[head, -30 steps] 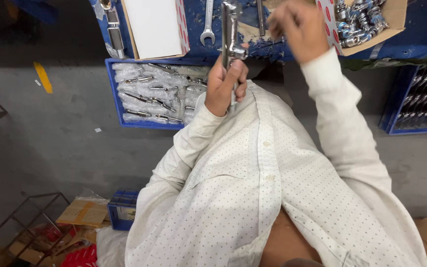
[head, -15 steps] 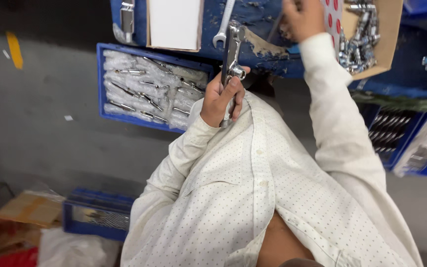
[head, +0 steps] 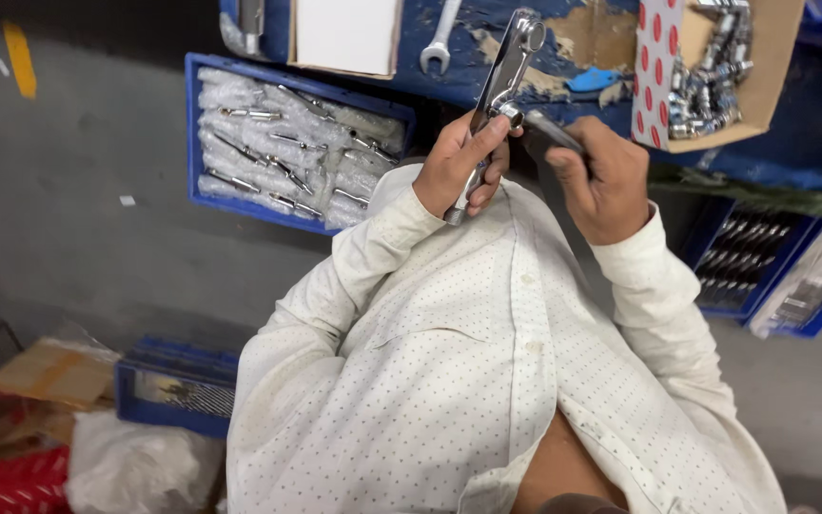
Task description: The person assembles a metal faucet by using a screwdriver to tighten a small screw into the handle and then manually fitting a metal component into the base.
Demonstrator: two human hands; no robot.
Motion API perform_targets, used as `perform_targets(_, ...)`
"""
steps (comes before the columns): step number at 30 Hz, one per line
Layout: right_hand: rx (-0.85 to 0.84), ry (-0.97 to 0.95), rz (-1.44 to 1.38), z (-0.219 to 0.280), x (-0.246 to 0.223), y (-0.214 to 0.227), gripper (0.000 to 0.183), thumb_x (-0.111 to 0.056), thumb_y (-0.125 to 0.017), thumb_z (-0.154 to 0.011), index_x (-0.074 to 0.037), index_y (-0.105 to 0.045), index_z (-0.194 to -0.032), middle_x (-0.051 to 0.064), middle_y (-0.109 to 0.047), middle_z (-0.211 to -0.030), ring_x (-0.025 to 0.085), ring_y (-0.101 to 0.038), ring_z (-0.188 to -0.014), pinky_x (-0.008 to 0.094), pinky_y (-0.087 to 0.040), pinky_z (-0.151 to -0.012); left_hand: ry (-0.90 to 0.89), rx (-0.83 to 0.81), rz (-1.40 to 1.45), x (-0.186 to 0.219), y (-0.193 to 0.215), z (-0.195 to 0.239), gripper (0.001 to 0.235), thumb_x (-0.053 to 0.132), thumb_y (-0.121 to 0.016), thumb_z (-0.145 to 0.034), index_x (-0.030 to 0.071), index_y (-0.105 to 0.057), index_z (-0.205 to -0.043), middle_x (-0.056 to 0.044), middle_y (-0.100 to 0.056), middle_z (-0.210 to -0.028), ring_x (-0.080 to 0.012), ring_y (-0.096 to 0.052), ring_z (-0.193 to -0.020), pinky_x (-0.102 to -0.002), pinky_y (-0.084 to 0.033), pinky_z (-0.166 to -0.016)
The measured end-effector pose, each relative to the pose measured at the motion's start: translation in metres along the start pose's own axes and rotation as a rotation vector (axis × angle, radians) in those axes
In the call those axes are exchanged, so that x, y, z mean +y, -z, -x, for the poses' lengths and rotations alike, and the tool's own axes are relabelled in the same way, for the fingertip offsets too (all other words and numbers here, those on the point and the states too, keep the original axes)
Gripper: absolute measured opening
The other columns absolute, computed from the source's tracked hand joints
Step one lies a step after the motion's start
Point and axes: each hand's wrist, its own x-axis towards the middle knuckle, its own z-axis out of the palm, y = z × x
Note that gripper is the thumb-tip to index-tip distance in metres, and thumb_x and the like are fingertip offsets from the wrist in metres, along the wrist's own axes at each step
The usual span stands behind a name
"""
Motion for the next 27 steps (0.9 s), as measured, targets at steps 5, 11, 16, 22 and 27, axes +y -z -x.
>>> perform_targets(5, -0.117, 0.251, 0.249, -0.017, -0.010, 0.022, 0.031, -0.030, -0.070, -0.108, -0.001, -0.061, -0.100, 0.012, -0.054, -0.081, 0.027, -0.056, -0.074, 0.038, -0.044, -0.066, 0.059, -0.114, -0.184, 0.019, -0.006, -0.001, 0.042, 0.041, -0.053, -0.106, 0.002, -0.051, -0.123, -0.001, -0.052, -0.063, -0.0072, -0.047, -0.041, -0.024, -0.038, -0.035)
perform_targets(11, -0.149, 0.728, 0.764, -0.025, -0.010, 0.050, 0.030, -0.034, -0.073, -0.102, -0.006, -0.064, -0.098, 0.004, -0.054, -0.079, 0.023, -0.056, -0.080, 0.039, -0.051, -0.085, 0.131, -0.117, -0.393, 0.027, -0.008, 0.005, 0.041, 0.041, -0.055, -0.108, 0.001, -0.053, -0.117, 0.001, -0.053, -0.064, -0.0059, -0.047, -0.042, -0.024, -0.039, -0.036)
perform_targets(16, 0.130, 0.414, 0.309, -0.014, 0.015, 0.009, 0.039, -0.039, -0.068, -0.106, -0.001, -0.058, -0.099, 0.009, -0.051, -0.078, 0.026, -0.053, -0.072, 0.038, -0.043, -0.063, -0.312, 0.110, -0.739, 0.017, -0.029, 0.008, 0.042, 0.039, -0.060, -0.109, -0.001, -0.058, -0.123, -0.006, -0.063, -0.067, -0.0115, -0.059, -0.054, -0.026, -0.044, -0.051)
perform_targets(22, 0.290, -0.098, -0.701, -0.010, -0.009, -0.046, 0.048, -0.052, -0.050, -0.113, -0.005, -0.049, -0.104, -0.001, -0.043, -0.071, 0.006, -0.042, -0.055, 0.022, -0.040, -0.051, -0.777, 0.219, -1.052, 0.023, -0.017, -0.008, 0.051, 0.038, -0.063, -0.109, -0.002, -0.047, -0.136, -0.011, -0.072, -0.097, -0.0214, -0.077, -0.086, -0.031, -0.061, -0.073)
perform_targets(27, 0.220, -0.209, -1.025, -0.023, -0.023, -0.046, 0.041, -0.047, -0.050, -0.113, -0.010, -0.043, -0.095, -0.005, -0.035, -0.066, 0.003, -0.030, -0.051, 0.022, -0.030, -0.048, -0.821, 0.183, -1.127, 0.023, 0.007, -0.021, 0.053, 0.034, -0.069, -0.107, -0.003, -0.045, -0.139, -0.012, -0.074, -0.102, -0.0222, -0.079, -0.089, -0.031, -0.063, -0.075)
